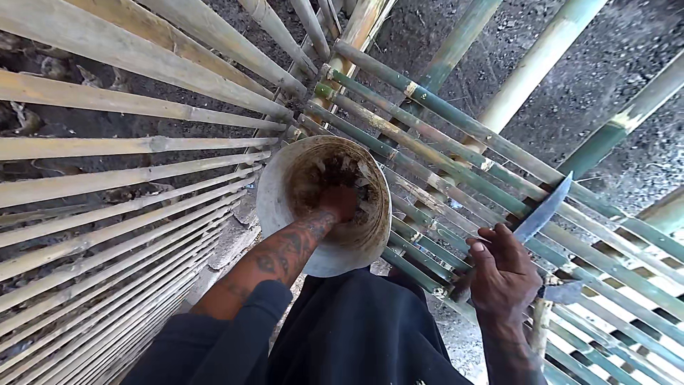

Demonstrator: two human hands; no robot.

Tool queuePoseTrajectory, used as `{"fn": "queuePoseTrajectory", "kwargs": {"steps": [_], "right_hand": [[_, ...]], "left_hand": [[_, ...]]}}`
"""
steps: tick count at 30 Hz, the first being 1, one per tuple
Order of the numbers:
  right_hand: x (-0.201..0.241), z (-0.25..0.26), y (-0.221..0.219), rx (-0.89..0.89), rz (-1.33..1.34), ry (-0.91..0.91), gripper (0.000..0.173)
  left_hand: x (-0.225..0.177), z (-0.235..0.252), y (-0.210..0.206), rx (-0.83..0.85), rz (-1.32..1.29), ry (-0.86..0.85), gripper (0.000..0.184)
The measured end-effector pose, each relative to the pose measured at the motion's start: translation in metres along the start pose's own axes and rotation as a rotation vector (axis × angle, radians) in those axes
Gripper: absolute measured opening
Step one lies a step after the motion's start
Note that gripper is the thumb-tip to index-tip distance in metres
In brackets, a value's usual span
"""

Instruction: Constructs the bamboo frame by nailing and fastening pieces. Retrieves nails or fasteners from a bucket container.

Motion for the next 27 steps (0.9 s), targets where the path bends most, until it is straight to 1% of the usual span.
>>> {"fn": "queuePoseTrajectory", "kwargs": {"steps": [3, 6, 8, 10, 14, 18, 21, 22, 23, 24, 25, 26, 27], "right_hand": [[-0.001, -0.003, -0.001, -0.014, 0.001, -0.006, 0.054], [-0.001, -0.005, 0.000, -0.013, 0.008, -0.016, 0.054], [-0.003, -0.007, 0.001, -0.016, 0.009, -0.022, 0.054], [-0.005, -0.008, 0.002, -0.025, 0.004, -0.022, 0.054], [-0.007, -0.008, 0.004, -0.011, -0.007, -0.026, 0.055], [-0.008, -0.010, 0.003, 0.002, -0.021, -0.022, 0.055], [-0.007, -0.009, 0.003, 0.003, -0.052, -0.024, 0.056], [-0.007, -0.009, 0.003, -0.007, -0.054, -0.026, 0.056], [-0.007, -0.009, 0.003, -0.021, -0.049, -0.030, 0.055], [-0.007, -0.010, 0.003, -0.035, -0.051, -0.033, 0.054], [-0.008, -0.010, 0.003, -0.045, -0.061, -0.038, 0.053], [-0.008, -0.010, 0.003, -0.053, -0.072, -0.041, 0.054], [-0.008, -0.010, 0.004, -0.064, -0.072, -0.040, 0.054]], "left_hand": [[-0.001, 0.007, -0.012, -0.010, 0.032, -0.027, 0.018], [0.001, 0.009, -0.011, -0.066, 0.029, 0.070, 0.019], [0.003, 0.011, -0.011, -0.099, 0.037, 0.105, 0.019], [0.002, 0.012, -0.014, -0.131, 0.079, 0.086, 0.016], [0.002, 0.015, -0.020, -0.193, 0.095, -0.010, 0.018], [0.010, 0.021, -0.034, -0.328, 0.103, -0.127, 0.018], [0.007, 0.015, -0.030, -0.265, 0.040, -0.083, 0.025], [0.006, 0.015, -0.033, -0.283, 0.024, -0.065, 0.030], [0.008, 0.024, -0.044, -0.359, 0.007, -0.053, 0.033], [0.012, 0.037, -0.057, -0.490, -0.012, -0.056, 0.037], [0.012, 0.038, -0.053, -0.389, -0.004, 0.000, 0.042], [0.009, 0.029, -0.040, -0.231, 0.008, 0.070, 0.044], [0.006, 0.021, -0.029, -0.129, 0.017, 0.118, 0.045]]}}
Point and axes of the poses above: each hand's wrist, its own z-axis towards the middle knuckle, its own y-axis out of the back of the hand, x = y × z, the point moved 4 cm from there along z, towards the middle knuckle, and after that the axes turned 12 degrees about y, right-handed, at the moved point
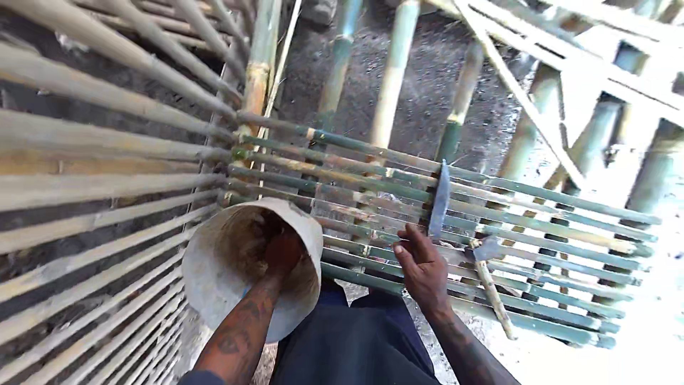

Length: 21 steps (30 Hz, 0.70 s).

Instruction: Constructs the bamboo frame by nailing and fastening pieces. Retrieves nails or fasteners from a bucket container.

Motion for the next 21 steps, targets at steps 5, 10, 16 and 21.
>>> {"fn": "queuePoseTrajectory", "kwargs": {"steps": [5, 10, 16, 21], "right_hand": [[-0.007, -0.003, 0.006, -0.042, 0.046, -0.023, 0.054], [-0.007, -0.002, 0.012, -0.028, 0.043, -0.056, 0.053], [-0.018, -0.006, 0.033, -0.075, 0.021, -0.062, 0.052], [-0.051, -0.018, 0.055, -0.067, -0.031, -0.123, 0.053]], "left_hand": [[0.002, -0.012, 0.022, 0.082, 0.037, -0.013, 0.041], [-0.005, -0.070, 0.080, 0.042, 0.096, -0.025, 0.042], [0.036, -0.085, 0.109, -0.048, -0.130, -0.149, 0.024], [0.083, -0.145, 0.168, -0.159, -0.641, -0.355, 0.038]]}}
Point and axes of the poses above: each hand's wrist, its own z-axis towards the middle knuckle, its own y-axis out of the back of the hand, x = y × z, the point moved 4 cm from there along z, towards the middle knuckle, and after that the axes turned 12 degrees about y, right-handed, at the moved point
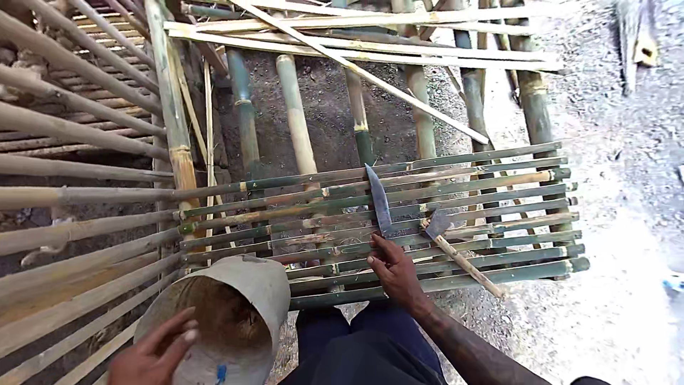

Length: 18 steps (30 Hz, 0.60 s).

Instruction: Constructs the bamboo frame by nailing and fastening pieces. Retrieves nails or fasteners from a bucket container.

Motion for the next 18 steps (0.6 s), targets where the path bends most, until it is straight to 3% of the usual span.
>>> {"fn": "queuePoseTrajectory", "kwargs": {"steps": [5, 9, 12, 15, 18], "right_hand": [[-0.050, -0.012, 0.029, 0.029, -0.155, -0.105, 0.054], [-0.106, -0.016, 0.040, 0.286, -0.457, -0.519, 0.066], [-0.128, -0.015, 0.028, 0.378, -0.530, -0.639, 0.082], [-0.122, -0.012, 0.016, 0.438, -0.518, -0.652, 0.064], [-0.128, -0.018, 0.033, 0.245, -0.264, -0.654, 0.049]], "left_hand": [[-0.089, -0.024, 0.022, -0.181, -0.186, -0.435, 0.019], [-0.159, -0.021, -0.029, -0.199, -0.212, -0.703, 0.010], [-0.208, -0.010, -0.100, -0.148, -0.349, -0.757, 0.010], [-0.237, 0.006, -0.161, -0.105, -0.469, -0.694, 0.007], [-0.246, 0.045, -0.214, -0.058, -0.522, -0.594, 0.014]]}}
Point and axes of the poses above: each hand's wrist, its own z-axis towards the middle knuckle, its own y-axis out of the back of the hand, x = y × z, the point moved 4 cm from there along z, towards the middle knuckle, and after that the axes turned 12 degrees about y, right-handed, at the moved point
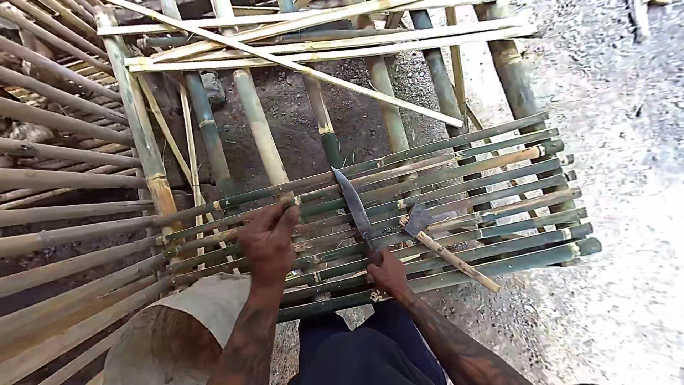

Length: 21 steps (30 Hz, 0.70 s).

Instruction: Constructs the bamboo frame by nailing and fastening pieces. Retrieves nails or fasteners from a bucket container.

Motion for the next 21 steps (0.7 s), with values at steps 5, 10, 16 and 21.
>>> {"fn": "queuePoseTrajectory", "kwargs": {"steps": [5, 10, 16, 21], "right_hand": [[-0.037, -0.034, 0.066, -0.241, 0.127, 0.115, 0.042], [-0.092, -0.016, 0.151, -0.475, -0.098, 0.119, 0.040], [-0.146, 0.037, 0.198, -0.487, -0.233, 0.051, 0.040], [-0.166, 0.040, 0.182, -0.608, -0.235, 0.285, 0.050]], "left_hand": [[0.071, 0.046, -0.057, 0.098, 0.152, 0.252, 0.024], [0.128, 0.091, -0.098, 0.127, 0.358, 0.277, 0.022], [0.160, 0.125, -0.068, -0.148, 0.376, 0.293, 0.021], [0.194, 0.120, 0.014, -0.328, 0.363, 0.330, 0.023]]}}
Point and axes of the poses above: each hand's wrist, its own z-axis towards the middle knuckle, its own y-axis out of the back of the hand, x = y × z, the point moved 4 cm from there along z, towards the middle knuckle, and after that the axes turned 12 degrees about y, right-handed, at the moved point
